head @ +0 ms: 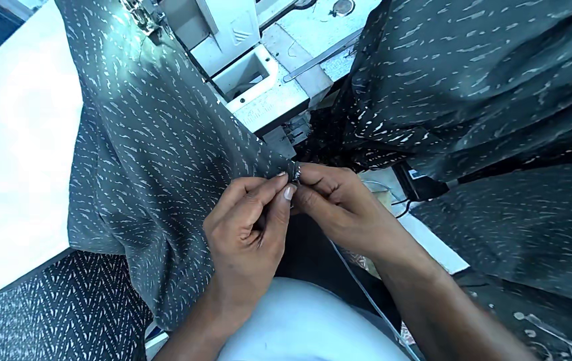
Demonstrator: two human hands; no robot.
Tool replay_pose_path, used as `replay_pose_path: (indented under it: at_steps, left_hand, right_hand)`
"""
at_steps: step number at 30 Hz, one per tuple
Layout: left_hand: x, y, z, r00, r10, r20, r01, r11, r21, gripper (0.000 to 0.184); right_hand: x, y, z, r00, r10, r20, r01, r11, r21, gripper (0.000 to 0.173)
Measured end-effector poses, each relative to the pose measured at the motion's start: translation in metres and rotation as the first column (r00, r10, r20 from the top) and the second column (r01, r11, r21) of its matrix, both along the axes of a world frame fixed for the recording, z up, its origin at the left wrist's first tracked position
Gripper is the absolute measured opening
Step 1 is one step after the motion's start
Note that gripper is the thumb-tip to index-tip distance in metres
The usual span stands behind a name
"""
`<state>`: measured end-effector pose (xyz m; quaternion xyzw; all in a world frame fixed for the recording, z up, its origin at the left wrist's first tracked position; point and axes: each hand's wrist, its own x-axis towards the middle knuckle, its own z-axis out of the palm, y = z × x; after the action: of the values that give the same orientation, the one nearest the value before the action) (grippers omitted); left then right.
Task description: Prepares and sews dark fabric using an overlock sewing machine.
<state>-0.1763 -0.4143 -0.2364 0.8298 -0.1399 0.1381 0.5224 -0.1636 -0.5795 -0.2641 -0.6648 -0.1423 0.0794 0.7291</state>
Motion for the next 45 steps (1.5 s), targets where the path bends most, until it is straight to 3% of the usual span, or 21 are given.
replay_pose_path:
  at_steps: [11, 15, 19, 20, 22, 24, 25, 27, 29, 30, 32, 35, 39, 45]
  left_hand:
    - [-0.005, -0.001, 0.0, 0.999, -0.012, -0.052, 0.012, 1.0, -0.001, 0.022]
    - [-0.008, -0.001, 0.011, 0.943, -0.135, -0.305, 0.081, 0.98, -0.181, 0.03]
    - [0.015, 0.015, 0.028, 0.774, -0.289, -0.563, 0.061, 0.919, -0.389, 0.036]
    - [0.023, 0.024, 0.033, 0.799, -0.254, -0.544, 0.077, 0.942, -0.326, 0.035]
    - [0.039, 0.047, 0.044, 0.934, -0.053, -0.354, 0.038, 0.998, -0.05, 0.032]
    - [0.056, 0.08, 0.049, 0.981, 0.173, -0.089, -0.156, 0.973, 0.169, 0.033]
    - [0.065, 0.1, 0.048, 0.961, 0.276, 0.012, -0.269, 0.926, 0.266, 0.038]
    - [0.076, 0.14, 0.042, 0.902, 0.429, 0.042, -0.396, 0.786, 0.475, 0.057]
    - [0.076, 0.173, 0.026, 0.863, 0.503, -0.04, -0.37, 0.686, 0.627, 0.075]
    - [0.075, 0.184, 0.015, 0.862, 0.504, -0.051, -0.338, 0.648, 0.682, 0.074]
    - [0.073, 0.198, -0.005, 0.894, 0.448, 0.028, -0.326, 0.606, 0.726, 0.055]
    - [0.072, 0.206, -0.01, 0.913, 0.386, 0.136, -0.368, 0.632, 0.682, 0.028]
    - [0.074, 0.217, 0.011, 0.863, 0.47, 0.185, -0.48, 0.651, 0.588, 0.034]
    - [0.09, 0.237, 0.021, 0.828, 0.389, 0.404, -0.56, 0.594, 0.578, 0.038]
  right_hand:
    - [-0.004, 0.0, 0.001, 1.0, -0.016, -0.018, 0.017, 0.999, 0.051, 0.025]
    - [0.0, 0.004, 0.003, 0.997, -0.068, -0.032, 0.07, 0.995, 0.068, 0.026]
    - [0.011, 0.012, -0.011, 0.982, -0.182, -0.044, 0.185, 0.98, 0.07, 0.016]
    - [0.012, 0.013, -0.014, 0.979, -0.197, -0.054, 0.201, 0.977, 0.075, 0.016]
    - [0.015, 0.014, -0.019, 0.973, -0.217, -0.077, 0.223, 0.971, 0.083, 0.017]
    - [0.018, 0.017, -0.022, 0.967, -0.228, -0.111, 0.238, 0.967, 0.086, 0.019]
    - [0.019, 0.018, -0.024, 0.964, -0.235, -0.127, 0.246, 0.966, 0.079, 0.019]
    - [0.021, 0.021, -0.027, 0.959, -0.245, -0.142, 0.258, 0.963, 0.079, 0.02]
    - [0.024, 0.023, -0.03, 0.957, -0.257, -0.135, 0.271, 0.958, 0.099, 0.02]
    - [0.025, 0.024, -0.032, 0.957, -0.259, -0.132, 0.274, 0.955, 0.114, 0.02]
    - [0.029, 0.025, -0.036, 0.959, -0.236, -0.159, 0.264, 0.946, 0.187, 0.021]
    - [0.029, 0.025, -0.036, 0.959, -0.156, -0.238, 0.238, 0.897, 0.373, 0.02]
    - [0.034, 0.025, -0.041, 0.953, -0.142, -0.268, 0.249, 0.873, 0.419, 0.018]
    - [0.036, 0.028, -0.046, 0.975, -0.098, -0.199, 0.194, 0.812, 0.551, 0.019]
